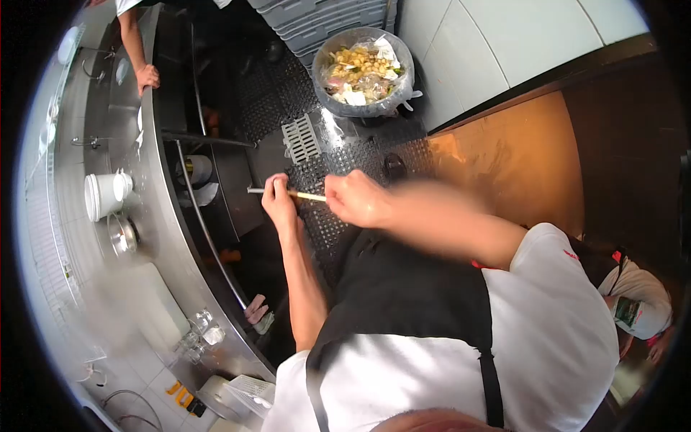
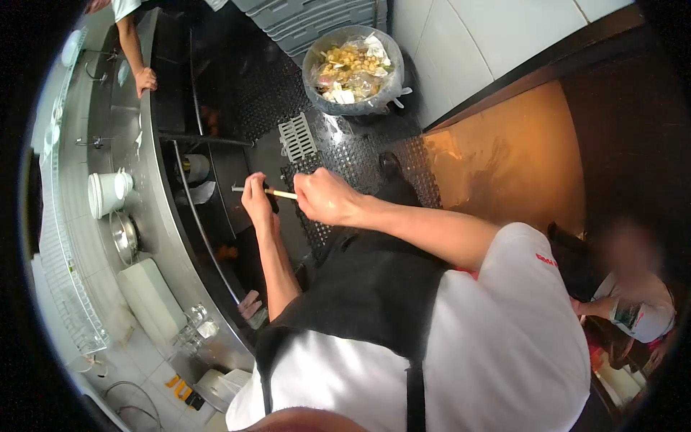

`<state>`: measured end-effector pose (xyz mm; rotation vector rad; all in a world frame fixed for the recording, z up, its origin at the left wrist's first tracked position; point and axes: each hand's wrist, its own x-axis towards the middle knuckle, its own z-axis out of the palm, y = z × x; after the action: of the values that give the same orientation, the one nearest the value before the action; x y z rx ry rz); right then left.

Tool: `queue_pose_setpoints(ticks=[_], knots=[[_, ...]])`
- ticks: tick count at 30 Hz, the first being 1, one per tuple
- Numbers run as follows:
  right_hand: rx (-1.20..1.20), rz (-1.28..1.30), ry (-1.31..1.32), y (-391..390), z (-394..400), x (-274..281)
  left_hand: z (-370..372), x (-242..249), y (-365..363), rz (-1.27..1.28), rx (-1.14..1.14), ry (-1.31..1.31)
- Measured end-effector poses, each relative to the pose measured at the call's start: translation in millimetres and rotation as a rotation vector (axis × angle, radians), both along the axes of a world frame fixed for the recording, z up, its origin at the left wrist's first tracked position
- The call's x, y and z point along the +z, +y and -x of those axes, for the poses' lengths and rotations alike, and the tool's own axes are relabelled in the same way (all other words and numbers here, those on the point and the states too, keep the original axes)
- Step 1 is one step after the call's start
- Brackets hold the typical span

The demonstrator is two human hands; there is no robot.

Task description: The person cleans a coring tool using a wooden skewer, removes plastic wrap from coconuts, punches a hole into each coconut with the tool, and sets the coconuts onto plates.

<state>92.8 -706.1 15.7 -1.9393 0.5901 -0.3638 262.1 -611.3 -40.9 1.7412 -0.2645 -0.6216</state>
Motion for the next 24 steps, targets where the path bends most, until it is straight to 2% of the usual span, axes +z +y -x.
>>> queue_pose_setpoints(ticks=[1, 3, 5, 8, 9, 11, 13, 14, 15, 17, 20, 23, 24], knots=[[-0.033, -0.008, -0.015, -15, 5, -5, 6, 2, -21, -0.025, -0.005, 0.012], [-0.071, -0.002, -0.036, -49, 16, -2, 18, 0, -76, 0.089, 0.069, -0.046], [-0.106, -0.09, -0.009, -81, 28, 1, 23, 12, -109, 0.011, 0.015, 0.042], [-0.195, -0.04, -0.056, -114, 38, 4, 35, 10, -168, 0.032, -0.051, -0.045], [-0.23, -0.028, -0.089, -122, 40, 4, 33, 1, -185, 0.005, -0.077, -0.214], [-0.278, -0.053, -0.064, -141, 48, -3, 32, 4, -203, -0.106, -0.177, -0.022], [-0.285, -0.122, -0.099, -159, 55, -1, 39, 6, -229, -0.092, -0.174, -0.112], [-0.313, -0.022, -0.108, -163, 53, -1, 42, 2, -242, -0.085, -0.221, -0.289], [-0.362, 0.023, -0.097, -167, 52, 1, 46, -2, -255, -0.042, -0.247, -0.283], [-0.402, -0.121, -0.102, -179, 59, 0, 47, 3, -268, -0.025, -0.306, -0.109], [-0.438, -0.065, -0.038, -194, 68, 1, 57, -17, -291, -0.134, -0.309, -0.191], [-0.478, -0.023, -0.002, -202, 76, -13, 65, -25, -304, -0.089, -0.381, 0.044], [-0.48, -0.07, 0.023, -204, 80, -11, 66, -26, -306, -0.092, -0.389, 0.023]])
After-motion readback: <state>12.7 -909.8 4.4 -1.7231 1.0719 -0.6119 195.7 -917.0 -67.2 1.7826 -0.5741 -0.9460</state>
